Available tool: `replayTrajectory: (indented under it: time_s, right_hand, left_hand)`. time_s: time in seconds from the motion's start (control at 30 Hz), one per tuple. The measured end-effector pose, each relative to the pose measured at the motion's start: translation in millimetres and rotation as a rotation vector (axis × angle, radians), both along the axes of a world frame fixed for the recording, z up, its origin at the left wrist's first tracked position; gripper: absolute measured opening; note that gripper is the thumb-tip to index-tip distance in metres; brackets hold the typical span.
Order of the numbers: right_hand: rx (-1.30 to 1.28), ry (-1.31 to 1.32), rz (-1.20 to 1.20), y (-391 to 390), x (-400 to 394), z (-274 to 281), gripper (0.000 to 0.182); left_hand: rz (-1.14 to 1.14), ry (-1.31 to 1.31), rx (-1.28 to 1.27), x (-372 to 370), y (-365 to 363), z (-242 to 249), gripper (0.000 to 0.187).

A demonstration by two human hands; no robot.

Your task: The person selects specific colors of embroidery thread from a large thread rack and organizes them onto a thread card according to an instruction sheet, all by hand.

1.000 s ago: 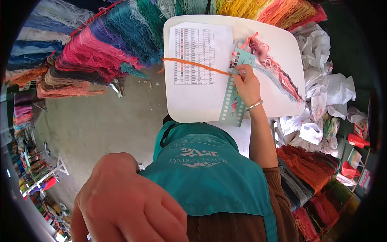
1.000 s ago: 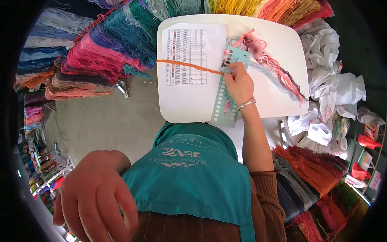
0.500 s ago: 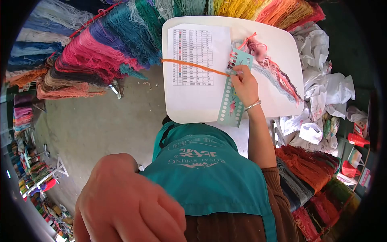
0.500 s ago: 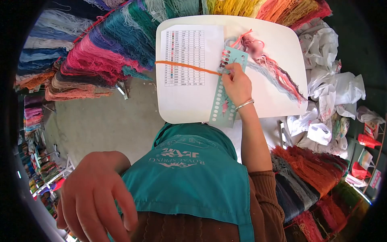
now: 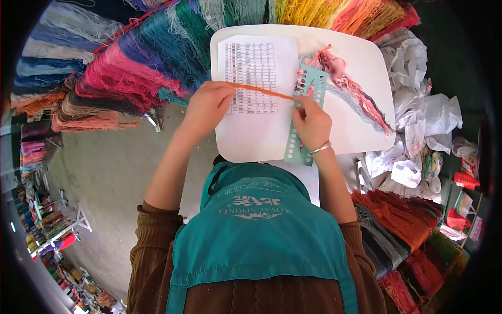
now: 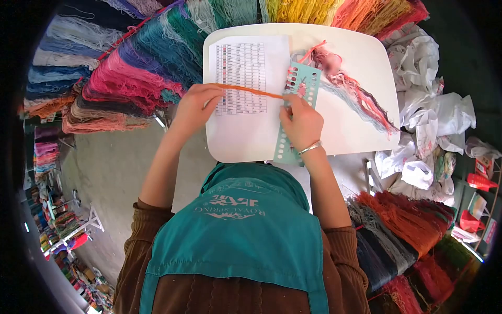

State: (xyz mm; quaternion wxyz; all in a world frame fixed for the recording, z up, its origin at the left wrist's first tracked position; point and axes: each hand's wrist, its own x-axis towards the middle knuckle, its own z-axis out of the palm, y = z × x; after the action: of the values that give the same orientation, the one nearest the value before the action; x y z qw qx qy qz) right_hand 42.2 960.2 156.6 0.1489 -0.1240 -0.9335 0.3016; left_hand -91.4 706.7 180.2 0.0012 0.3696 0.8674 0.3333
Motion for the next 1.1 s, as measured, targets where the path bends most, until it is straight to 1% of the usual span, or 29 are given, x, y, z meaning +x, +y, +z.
replayTrajectory:
  time_s: [0.03, 0.07, 0.13, 0.2, 0.33, 0.4, 0.47, 0.63, 0.77, 0.83, 0.87, 0.93, 0.97, 1.03, 1.07, 1.1]
  right_hand:
    - [0.0, 0.0, 0.0, -1.4, 0.6, -0.3, 0.02]
    - [0.031, 0.017, 0.006, -2.7, 1.0, -0.6, 0.021]
    - [0.06, 0.032, 0.011, -3.3, 1.1, -2.8, 0.021]
    - [0.127, 0.034, 0.011, -2.3, 0.6, -5.7, 0.023]
    - [0.12, 0.03, 0.013, -2.3, -0.4, -4.9, 0.023]
    - [0.08, 0.031, 0.018, -2.8, -0.4, -4.5, 0.022]
    - [0.099, 0.022, 0.019, -2.5, -0.4, -4.1, 0.022]
    - [0.099, -0.005, 0.023, -2.1, -1.4, -2.6, 0.022]
    - [0.129, -0.019, 0.036, -2.5, -2.5, -0.6, 0.029]
    - [0.123, -0.029, 0.038, -2.5, -2.9, 1.7, 0.032]
    - [0.144, -0.047, 0.041, -2.8, -3.3, 3.1, 0.034]
    - [0.165, -0.063, 0.043, -2.4, -3.8, 3.9, 0.037]
    - [0.164, -0.07, 0.049, -2.1, -4.0, 3.9, 0.038]
    - [0.162, -0.076, 0.055, -2.1, -5.0, 4.4, 0.04]
    - [0.181, -0.111, 0.058, -2.0, -6.2, 5.8, 0.041]
    - [0.2, -0.147, 0.06, -1.6, -7.5, 7.0, 0.042]
  left_hand:
    - [-0.039, 0.082, -0.036, -0.4, 3.8, -3.4, 0.018]
    - [-0.038, 0.082, -0.036, -1.1, 7.3, -4.8, 0.018]
    - [-0.012, 0.154, -0.139, -1.3, 12.7, -6.7, 0.025]
    - [0.005, 0.127, -0.16, -1.4, 15.8, -8.8, 0.029]
    - [0.054, 0.069, -0.226, -4.0, 20.6, -4.2, 0.037]
    - [0.046, 0.116, -0.208, -7.4, 21.8, -5.3, 0.035]
    - [0.039, 0.162, -0.189, -11.1, 22.6, -6.2, 0.033]
    - [-0.033, 0.124, -0.166, -20.5, 21.5, -7.9, 0.039]
    - [-0.031, 0.112, -0.188, -21.8, 22.3, -7.3, 0.044]
    - [0.01, 0.142, -0.178, -21.1, 22.9, -10.7, 0.048]
    - [0.008, 0.143, -0.178, -19.9, 24.2, -11.2, 0.048]
    - [0.074, 0.156, -0.062, -15.6, 26.1, -11.1, 0.048]
    - [0.073, 0.157, -0.062, -13.6, 25.1, -10.0, 0.048]
    - [0.061, 0.021, -0.064, -9.9, 22.6, -7.5, 0.039]
    - [0.06, 0.022, -0.064, -9.3, 21.0, -9.8, 0.039]
    - [0.041, 0.059, -0.085, -9.0, 18.7, -14.7, 0.035]
